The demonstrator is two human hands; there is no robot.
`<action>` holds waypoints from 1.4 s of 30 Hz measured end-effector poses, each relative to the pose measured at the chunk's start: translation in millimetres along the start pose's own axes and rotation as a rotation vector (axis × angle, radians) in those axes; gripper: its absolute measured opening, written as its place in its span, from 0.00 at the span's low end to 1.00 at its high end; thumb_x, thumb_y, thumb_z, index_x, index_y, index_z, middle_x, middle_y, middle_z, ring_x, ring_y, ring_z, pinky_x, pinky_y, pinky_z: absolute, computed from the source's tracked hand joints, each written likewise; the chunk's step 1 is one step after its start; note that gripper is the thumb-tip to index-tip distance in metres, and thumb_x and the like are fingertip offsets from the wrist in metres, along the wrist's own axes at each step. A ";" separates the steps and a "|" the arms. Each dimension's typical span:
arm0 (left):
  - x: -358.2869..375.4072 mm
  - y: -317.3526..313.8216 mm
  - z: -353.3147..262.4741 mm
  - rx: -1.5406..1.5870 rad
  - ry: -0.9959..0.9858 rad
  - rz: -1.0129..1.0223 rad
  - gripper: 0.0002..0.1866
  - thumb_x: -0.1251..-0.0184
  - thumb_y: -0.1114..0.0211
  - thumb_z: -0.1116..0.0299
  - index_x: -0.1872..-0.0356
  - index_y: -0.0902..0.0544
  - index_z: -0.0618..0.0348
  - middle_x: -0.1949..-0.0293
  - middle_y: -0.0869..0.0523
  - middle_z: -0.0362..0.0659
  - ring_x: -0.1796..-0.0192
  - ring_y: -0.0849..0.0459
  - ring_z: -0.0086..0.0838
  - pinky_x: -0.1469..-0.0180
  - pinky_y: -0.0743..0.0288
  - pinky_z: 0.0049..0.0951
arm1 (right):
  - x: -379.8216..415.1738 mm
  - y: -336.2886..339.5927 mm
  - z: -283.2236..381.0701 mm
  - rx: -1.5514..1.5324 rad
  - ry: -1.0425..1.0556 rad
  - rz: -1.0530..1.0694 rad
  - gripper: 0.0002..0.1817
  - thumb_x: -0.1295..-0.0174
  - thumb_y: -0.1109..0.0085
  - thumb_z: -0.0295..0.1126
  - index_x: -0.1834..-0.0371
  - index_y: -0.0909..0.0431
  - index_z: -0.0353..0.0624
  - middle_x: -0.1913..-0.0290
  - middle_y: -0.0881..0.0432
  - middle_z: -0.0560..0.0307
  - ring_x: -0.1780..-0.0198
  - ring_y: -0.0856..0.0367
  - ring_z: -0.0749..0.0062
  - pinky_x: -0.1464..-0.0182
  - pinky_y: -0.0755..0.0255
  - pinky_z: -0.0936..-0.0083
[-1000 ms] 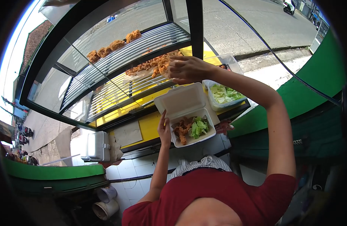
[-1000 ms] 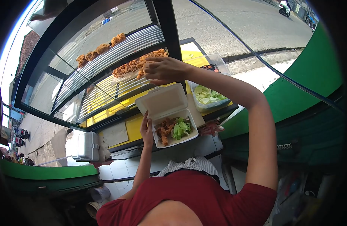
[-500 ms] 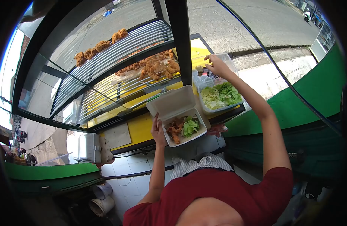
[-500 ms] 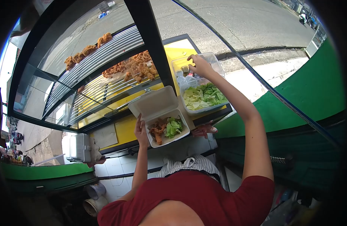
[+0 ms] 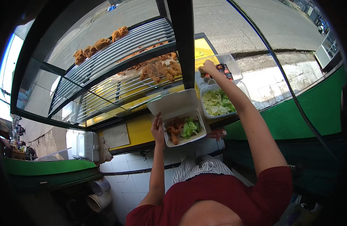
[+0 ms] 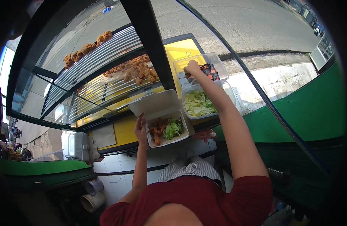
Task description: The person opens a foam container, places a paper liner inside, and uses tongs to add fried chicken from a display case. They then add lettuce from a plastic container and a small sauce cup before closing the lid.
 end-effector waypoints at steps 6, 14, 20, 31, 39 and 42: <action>-1.6 -0.8 4.9 0.050 -0.014 0.040 0.15 0.27 0.46 0.73 0.43 0.23 0.65 0.44 0.19 0.43 0.44 0.24 0.21 0.40 0.34 0.21 | 2.6 -4.6 -4.8 -0.060 -0.041 0.041 0.35 0.64 0.28 0.47 0.57 0.20 0.29 0.57 0.17 0.37 0.53 0.18 0.50 0.50 0.24 0.67; -3.0 -1.2 1.1 0.026 -0.044 0.056 0.12 0.27 0.47 0.75 0.48 0.20 0.66 0.47 0.17 0.43 0.46 0.23 0.21 0.41 0.34 0.21 | 1.4 5.4 -12.9 -0.107 -0.013 -0.061 0.33 0.69 0.26 0.45 0.62 0.20 0.30 0.60 0.17 0.39 0.58 0.16 0.53 0.56 0.21 0.67; -3.3 0.1 5.0 0.001 -0.033 0.062 0.12 0.28 0.47 0.75 0.49 0.20 0.65 0.48 0.17 0.43 0.45 0.22 0.22 0.41 0.33 0.22 | 12.4 3.8 -5.0 0.068 0.024 0.119 0.33 0.69 0.26 0.47 0.64 0.19 0.29 0.62 0.16 0.39 0.61 0.15 0.56 0.59 0.20 0.70; -4.4 -0.9 10.3 0.030 -0.054 0.086 0.11 0.27 0.48 0.77 0.51 0.20 0.67 0.51 0.16 0.44 0.46 0.21 0.24 0.41 0.32 0.22 | 16.3 -9.7 -20.3 -0.072 -0.163 0.280 0.28 0.63 0.28 0.48 0.64 0.16 0.35 0.71 0.16 0.50 0.72 0.17 0.67 0.74 0.21 0.70; -5.8 -0.3 11.4 0.014 -0.052 0.088 0.10 0.28 0.48 0.77 0.52 0.20 0.67 0.52 0.16 0.43 0.48 0.21 0.23 0.41 0.33 0.22 | 7.8 -1.2 -17.9 0.016 -0.102 0.203 0.35 0.66 0.24 0.49 0.57 0.19 0.33 0.62 0.16 0.45 0.65 0.16 0.63 0.69 0.20 0.70; -4.6 -0.9 8.6 0.030 -0.059 0.074 0.09 0.28 0.48 0.78 0.54 0.20 0.67 0.54 0.15 0.42 0.49 0.21 0.22 0.42 0.33 0.21 | 29.7 31.0 7.1 0.061 -0.055 0.344 0.37 0.68 0.24 0.49 0.57 0.20 0.30 0.59 0.16 0.43 0.63 0.15 0.60 0.66 0.21 0.69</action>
Point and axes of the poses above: each hand's wrist, its own x-axis away from the middle knuckle, its own y-axis out of the back of the hand, z = x × y, the point moved 9 cm from there along -x, towards the middle knuckle
